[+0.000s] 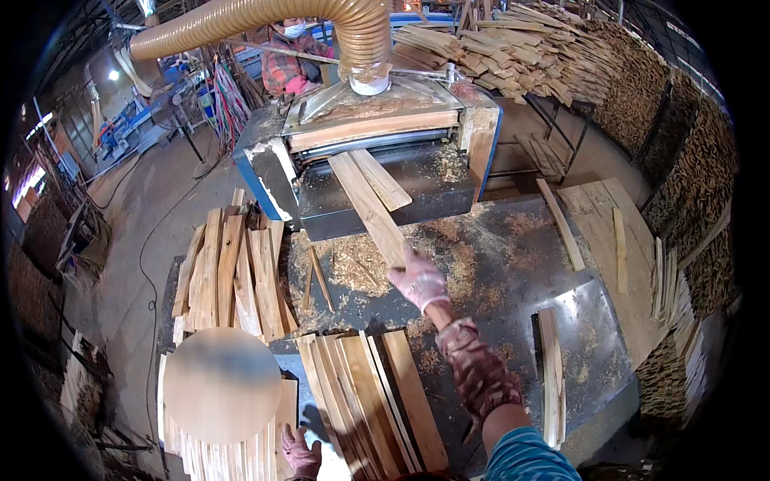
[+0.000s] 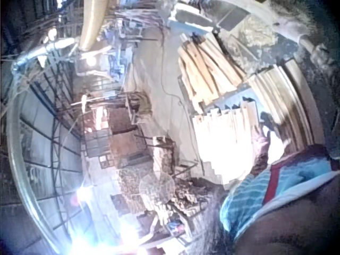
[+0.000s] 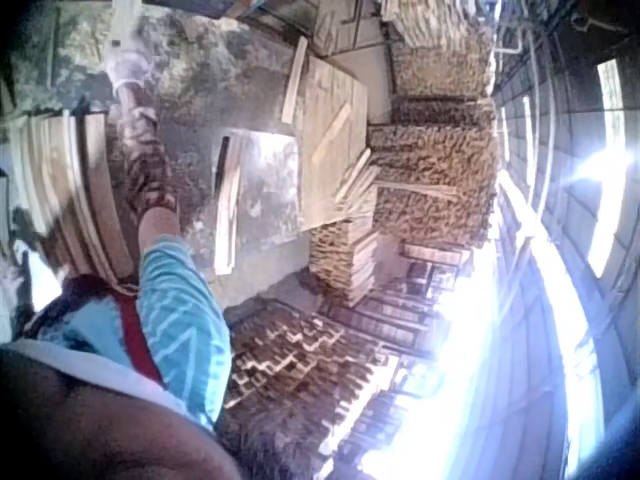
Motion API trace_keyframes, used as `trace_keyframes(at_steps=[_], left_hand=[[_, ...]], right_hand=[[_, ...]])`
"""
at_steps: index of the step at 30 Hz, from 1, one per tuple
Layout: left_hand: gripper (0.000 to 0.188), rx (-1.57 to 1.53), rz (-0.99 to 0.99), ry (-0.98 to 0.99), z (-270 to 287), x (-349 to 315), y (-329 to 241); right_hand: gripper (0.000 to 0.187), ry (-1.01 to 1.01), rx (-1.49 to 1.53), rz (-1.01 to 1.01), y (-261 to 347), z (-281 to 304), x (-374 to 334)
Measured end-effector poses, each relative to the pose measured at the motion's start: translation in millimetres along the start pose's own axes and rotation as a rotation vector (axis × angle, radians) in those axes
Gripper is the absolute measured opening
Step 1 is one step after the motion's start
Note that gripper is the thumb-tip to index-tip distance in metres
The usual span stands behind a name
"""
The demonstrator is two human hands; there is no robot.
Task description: The person feeds wooden planks into a planer machine one by one to smooth their surfaces. After processing, the person stacks the finished planks into a neat pile on the floor. The person wears gloves and an apron while working in a workshop environment.
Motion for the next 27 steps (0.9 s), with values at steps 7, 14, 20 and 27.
trace_keyframes(at_steps=[7,14,20,27], left_hand=[[0.064,-0.984,-0.148,0.361,4.0,69.9,-103.8],[0.040,-1.554,0.217,0.911,4.0,137.7,-213.7],[0.047,-1.254,0.285,0.451,-2.1,139.0,-62.9],[0.050,-0.859,0.353,0.191,43.4,72.7,-35.7]], right_hand=[[0.078,0.044,0.551,-0.079,-1.2,-97.7,-169.2],[0.076,0.432,0.402,0.355,-11.6,-201.6,-228.1],[0.063,-0.453,-0.270,0.367,-0.6,-10.2,-60.6],[0.077,-0.181,-0.236,0.001,-24.0,29.4,52.0]])
Point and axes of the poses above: each hand's wrist, its own x-axis towards the middle knuckle, its own z-axis out of the back of the hand, y = z × x, the point moved 5 cm from there along x, towards the middle knuckle, and after that the axes turned 4 degrees about z, right-handed, at the moved point
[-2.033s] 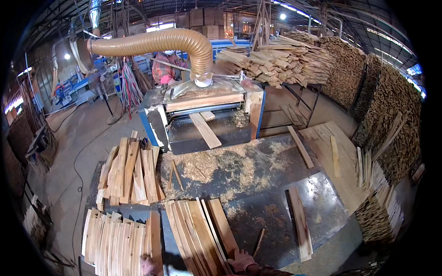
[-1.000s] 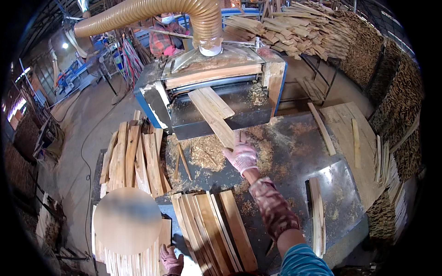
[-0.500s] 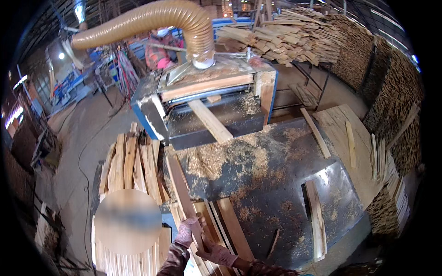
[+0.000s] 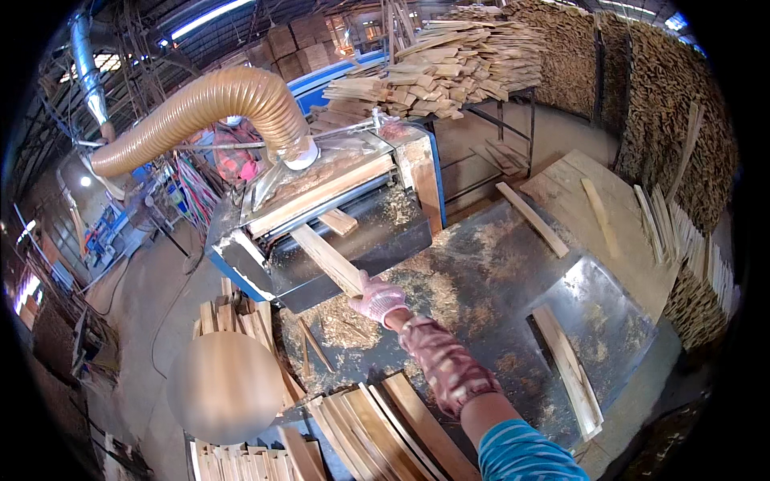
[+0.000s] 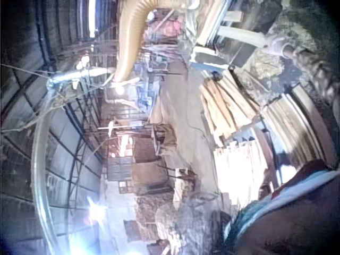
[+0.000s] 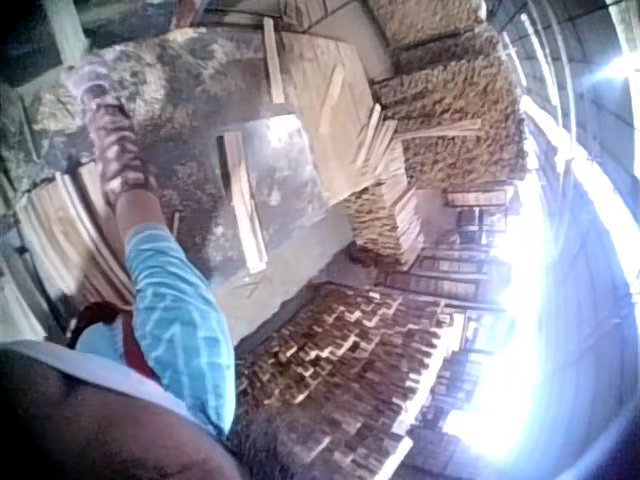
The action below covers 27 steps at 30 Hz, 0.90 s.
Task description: The person feeds wooden planks into a planer machine one by one to smooth their surfaces. After processing, the person stacks the finished planks into a neat pile on the floor. The person wears gloves and an apron while working in a workshop environment.
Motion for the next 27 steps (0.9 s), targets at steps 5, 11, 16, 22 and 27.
trace_keyframes(at_steps=[5,11,16,22,27], left_hand=[[0.052,0.077,-0.013,-0.052,16.9,-17.2,9.5],[0.055,0.111,-0.058,-0.072,26.2,-33.8,30.1],[0.058,0.125,-0.072,-0.041,34.0,-42.1,83.4],[0.061,0.120,-0.036,0.076,-2.8,-49.2,128.6],[0.063,0.220,0.019,0.160,-61.6,-29.6,152.0]], right_hand=[[0.087,0.096,0.076,-0.063,16.5,-4.3,-37.3],[0.089,0.113,0.519,-0.032,-33.0,-50.8,-173.2],[0.080,-0.180,0.427,-0.190,-122.6,-87.1,-369.3],[0.051,-0.305,0.153,-0.587,-237.3,6.5,-520.0],[0.054,-0.283,-0.115,-0.744,-327.5,11.8,-606.3]])
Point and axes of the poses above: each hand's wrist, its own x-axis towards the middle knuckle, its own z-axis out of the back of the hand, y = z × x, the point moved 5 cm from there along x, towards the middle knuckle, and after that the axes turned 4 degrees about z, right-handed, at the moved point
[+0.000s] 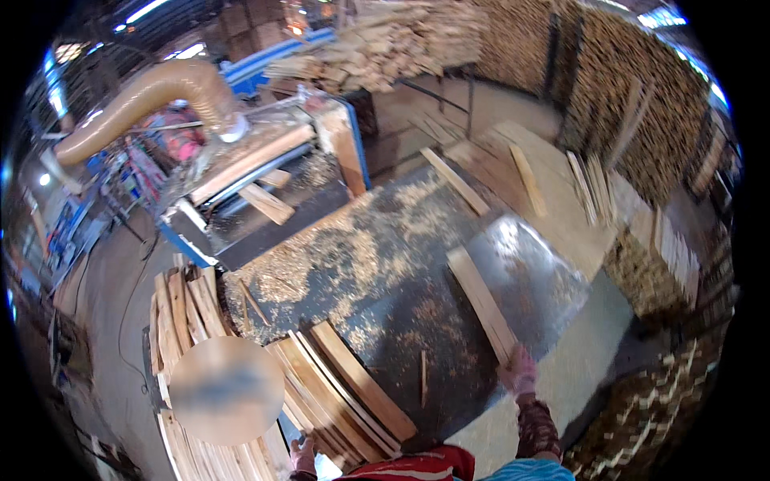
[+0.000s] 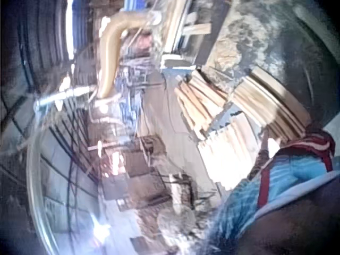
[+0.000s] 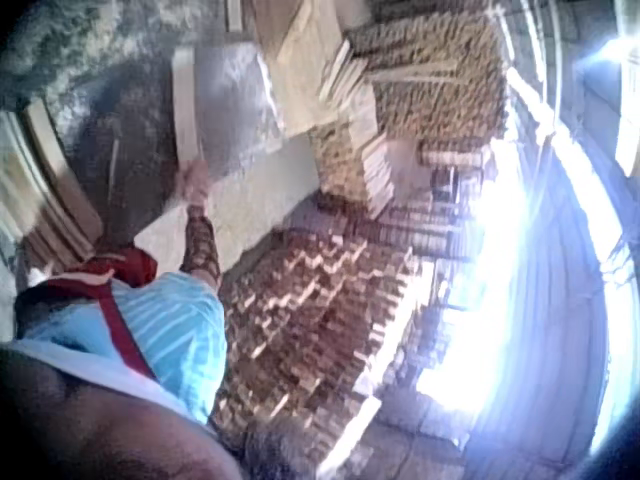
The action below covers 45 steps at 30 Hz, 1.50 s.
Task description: The person feeds wooden planks into a planer machine one by one to smooth their surfaces. After processing, the person stacks the finished planks into a neat pile on the floor. The person wears gloves and an apron while working in a workshop environment.
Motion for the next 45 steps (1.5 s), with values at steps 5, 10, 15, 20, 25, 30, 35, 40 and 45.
trace_keyframes(at_steps=[5,10,15,20,25,30,35,40,45], left_hand=[[0.069,0.114,-0.059,-0.326,-8.3,37.9,37.5],[0.062,-0.033,-0.110,-0.292,-24.2,-16.4,-23.0],[0.047,-0.472,0.056,-0.055,-35.0,22.3,-4.7],[0.054,-0.984,0.270,0.340,-36.5,14.1,-9.5],[0.045,-0.537,0.224,0.287,-53.6,13.1,-32.9],[0.031,-0.371,0.094,0.346,-48.3,-5.5,-65.4],[0.041,-0.455,-0.071,0.470,-62.1,-0.2,-58.3],[0.035,0.127,-0.199,0.354,-61.8,-31.2,-100.1],[0.031,-0.532,0.045,0.560,-105.6,-30.4,-86.3]], right_hand=[[0.056,-0.254,-0.373,0.277,37.7,-45.3,-2.7],[0.050,0.503,0.138,0.356,207.1,-67.6,-48.6],[0.065,0.775,0.189,0.367,276.0,-136.6,-106.5],[0.061,0.773,0.365,0.202,268.4,-183.5,-105.5],[0.057,0.970,0.379,0.419,292.3,-205.6,-127.0],[0.062,0.736,0.217,1.083,315.4,-180.4,-159.7],[0.072,1.049,0.149,0.320,297.9,-175.9,-161.3],[0.072,1.053,0.387,0.174,290.5,-182.6,-152.3],[0.072,1.170,0.212,0.180,269.0,-198.1,-128.3]])
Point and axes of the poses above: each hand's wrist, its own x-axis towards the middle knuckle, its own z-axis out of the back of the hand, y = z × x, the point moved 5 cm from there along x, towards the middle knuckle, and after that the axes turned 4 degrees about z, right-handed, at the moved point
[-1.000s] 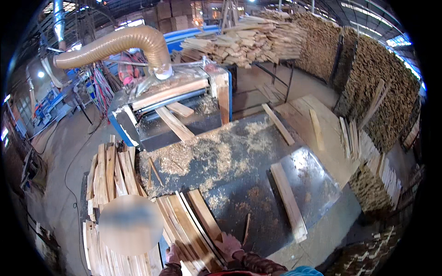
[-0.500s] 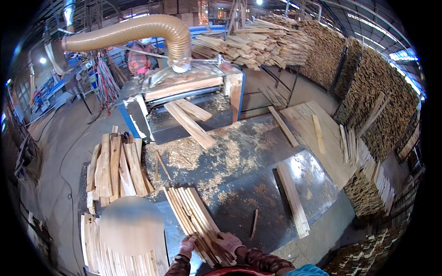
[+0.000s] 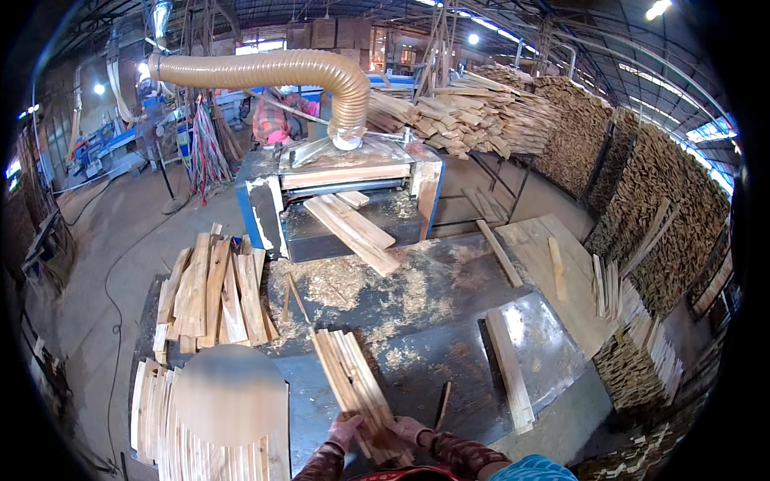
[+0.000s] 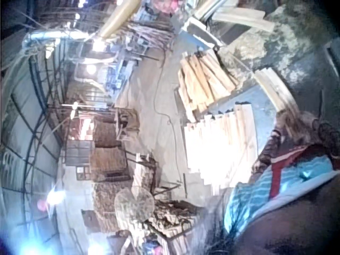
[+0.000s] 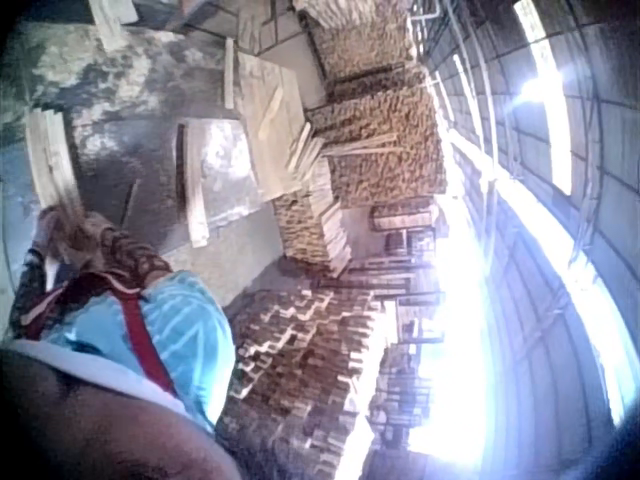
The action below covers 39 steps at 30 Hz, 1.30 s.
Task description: The person feeds wooden planks into a planer machine one by one to smooth their surfaces. After processing, the person stacks the finished planks into a neat pile on the floor. The person wears gloves and an apron while working in a workshop environment.
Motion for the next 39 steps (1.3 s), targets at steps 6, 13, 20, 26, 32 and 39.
trace_keyframes(at_steps=[6,13,20,26,32,39], left_hand=[[0.050,-0.192,-0.288,-0.027,11.8,43.6,35.4],[0.043,0.291,-0.113,-0.424,-19.9,-31.2,21.8],[0.055,0.423,-0.008,-0.466,-5.4,-20.0,88.6],[0.079,0.653,-0.264,-0.641,-27.9,-4.7,-25.7],[0.092,0.634,-0.637,-0.580,-54.8,106.6,-215.3],[0.088,-0.070,-0.189,-0.372,-93.3,250.8,-299.7]], right_hand=[[0.094,0.055,-0.098,0.170,9.9,-13.1,16.8],[0.087,0.143,-0.136,0.202,16.1,-0.5,-33.1],[0.086,0.247,-0.171,0.186,-16.6,5.8,-49.4],[0.077,0.272,0.032,0.349,-10.0,39.1,-28.2],[0.078,-0.578,0.223,0.523,63.0,200.0,48.1],[0.103,-0.717,-0.287,0.655,294.5,317.4,107.6]])
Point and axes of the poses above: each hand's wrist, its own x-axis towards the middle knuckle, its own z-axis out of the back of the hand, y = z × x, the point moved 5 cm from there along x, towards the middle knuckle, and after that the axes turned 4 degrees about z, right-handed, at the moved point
